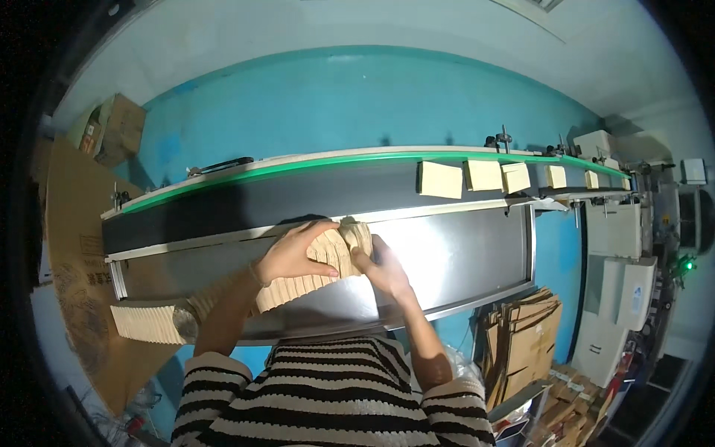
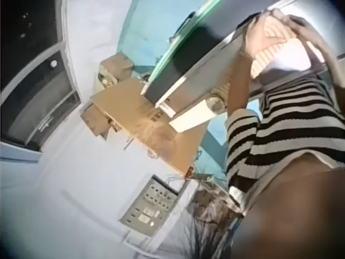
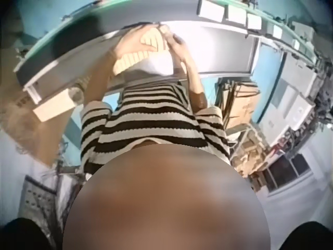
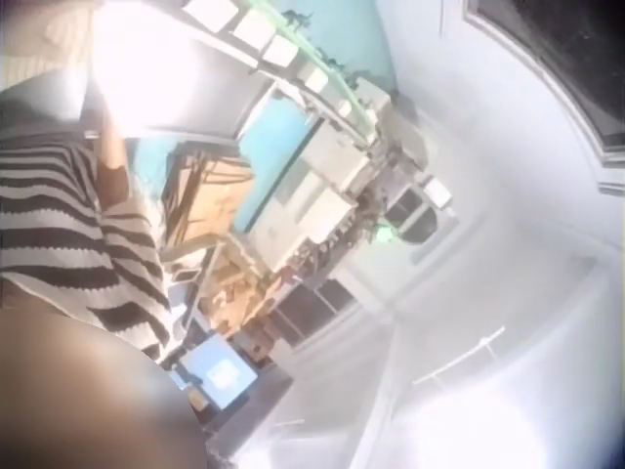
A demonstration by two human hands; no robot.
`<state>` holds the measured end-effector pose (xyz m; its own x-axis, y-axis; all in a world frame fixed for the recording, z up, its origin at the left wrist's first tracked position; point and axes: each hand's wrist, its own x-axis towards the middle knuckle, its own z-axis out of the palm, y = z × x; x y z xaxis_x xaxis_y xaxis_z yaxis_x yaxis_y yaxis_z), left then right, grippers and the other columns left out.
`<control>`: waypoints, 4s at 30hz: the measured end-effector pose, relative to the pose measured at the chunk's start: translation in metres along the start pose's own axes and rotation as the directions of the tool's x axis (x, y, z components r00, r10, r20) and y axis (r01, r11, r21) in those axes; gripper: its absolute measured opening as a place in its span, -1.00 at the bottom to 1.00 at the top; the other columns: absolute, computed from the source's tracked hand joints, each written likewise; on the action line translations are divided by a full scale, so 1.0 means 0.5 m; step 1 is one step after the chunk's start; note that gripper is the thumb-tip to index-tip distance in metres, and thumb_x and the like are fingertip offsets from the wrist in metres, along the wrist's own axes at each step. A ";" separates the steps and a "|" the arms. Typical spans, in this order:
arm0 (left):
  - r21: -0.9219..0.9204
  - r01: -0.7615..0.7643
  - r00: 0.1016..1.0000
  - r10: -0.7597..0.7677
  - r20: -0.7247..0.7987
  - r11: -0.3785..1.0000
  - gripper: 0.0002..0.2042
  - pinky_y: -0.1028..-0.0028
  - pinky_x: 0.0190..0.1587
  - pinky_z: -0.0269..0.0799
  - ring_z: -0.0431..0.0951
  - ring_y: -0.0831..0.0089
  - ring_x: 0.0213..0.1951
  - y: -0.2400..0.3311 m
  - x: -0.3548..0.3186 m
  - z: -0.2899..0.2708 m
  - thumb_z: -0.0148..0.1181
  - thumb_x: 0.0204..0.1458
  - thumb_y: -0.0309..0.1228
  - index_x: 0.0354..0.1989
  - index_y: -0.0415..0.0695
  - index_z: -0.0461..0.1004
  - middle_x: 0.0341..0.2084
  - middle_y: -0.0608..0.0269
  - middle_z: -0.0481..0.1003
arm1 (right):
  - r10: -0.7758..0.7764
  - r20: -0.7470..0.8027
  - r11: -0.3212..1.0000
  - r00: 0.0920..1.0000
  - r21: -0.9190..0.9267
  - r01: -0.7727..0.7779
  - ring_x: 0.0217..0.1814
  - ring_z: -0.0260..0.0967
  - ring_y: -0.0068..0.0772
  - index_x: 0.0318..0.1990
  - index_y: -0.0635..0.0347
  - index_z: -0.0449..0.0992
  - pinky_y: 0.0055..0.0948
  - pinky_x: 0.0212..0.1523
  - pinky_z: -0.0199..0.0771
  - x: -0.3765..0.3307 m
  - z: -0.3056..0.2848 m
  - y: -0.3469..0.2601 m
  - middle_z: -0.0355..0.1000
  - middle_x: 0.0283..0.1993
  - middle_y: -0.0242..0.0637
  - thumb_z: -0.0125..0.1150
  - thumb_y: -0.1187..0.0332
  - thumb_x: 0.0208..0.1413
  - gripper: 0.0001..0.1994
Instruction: The recorder is organizing stacks of small paper cards from a conveyor belt.
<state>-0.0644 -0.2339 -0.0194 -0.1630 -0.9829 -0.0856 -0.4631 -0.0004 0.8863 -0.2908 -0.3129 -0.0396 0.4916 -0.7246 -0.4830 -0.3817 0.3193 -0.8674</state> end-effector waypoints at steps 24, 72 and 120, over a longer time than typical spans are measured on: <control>0.047 0.073 0.997 -0.071 -0.034 0.996 -0.22 0.20 0.13 0.36 0.45 0.04 0.07 0.006 0.001 -0.001 0.53 -0.22 -0.04 0.19 -0.05 0.32 -0.03 0.02 0.46 | 0.034 -0.069 0.575 0.997 0.817 0.037 -0.28 0.37 -0.43 -0.20 0.23 0.41 -0.37 -0.18 0.46 0.152 0.000 -0.025 0.37 -0.26 -0.29 0.10 0.25 0.32 -0.79; 0.000 0.032 0.991 -0.031 -0.132 0.999 -0.21 0.20 0.16 0.38 0.43 0.02 0.14 -0.045 -0.113 -0.041 0.50 -0.18 -0.12 0.28 -0.03 0.30 0.09 0.02 0.44 | 0.073 0.004 0.989 0.997 0.127 -0.073 -0.22 0.36 -0.58 0.01 0.32 0.53 -0.56 -0.22 0.37 -0.022 0.153 -0.042 0.50 -0.22 -0.37 0.23 -0.01 0.23 -0.50; 0.058 -0.003 0.987 0.013 -0.163 0.998 -0.09 0.18 0.19 0.32 0.43 -0.07 0.11 -0.215 -0.144 -0.029 0.55 -0.30 -0.11 0.29 -0.10 0.23 0.10 -0.08 0.43 | 0.076 0.229 0.996 0.970 -0.059 -0.064 0.05 0.39 -0.46 0.19 0.37 0.45 -0.43 0.12 0.36 0.072 0.228 0.046 0.49 0.08 -0.21 0.21 -0.02 0.25 -0.40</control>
<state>0.0098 -0.1659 -0.1021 -0.0251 -0.9997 0.0007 -0.5127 0.0135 0.8585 -0.1925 -0.2619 -0.0904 0.6276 -0.5387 -0.5621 -0.4582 0.3282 -0.8261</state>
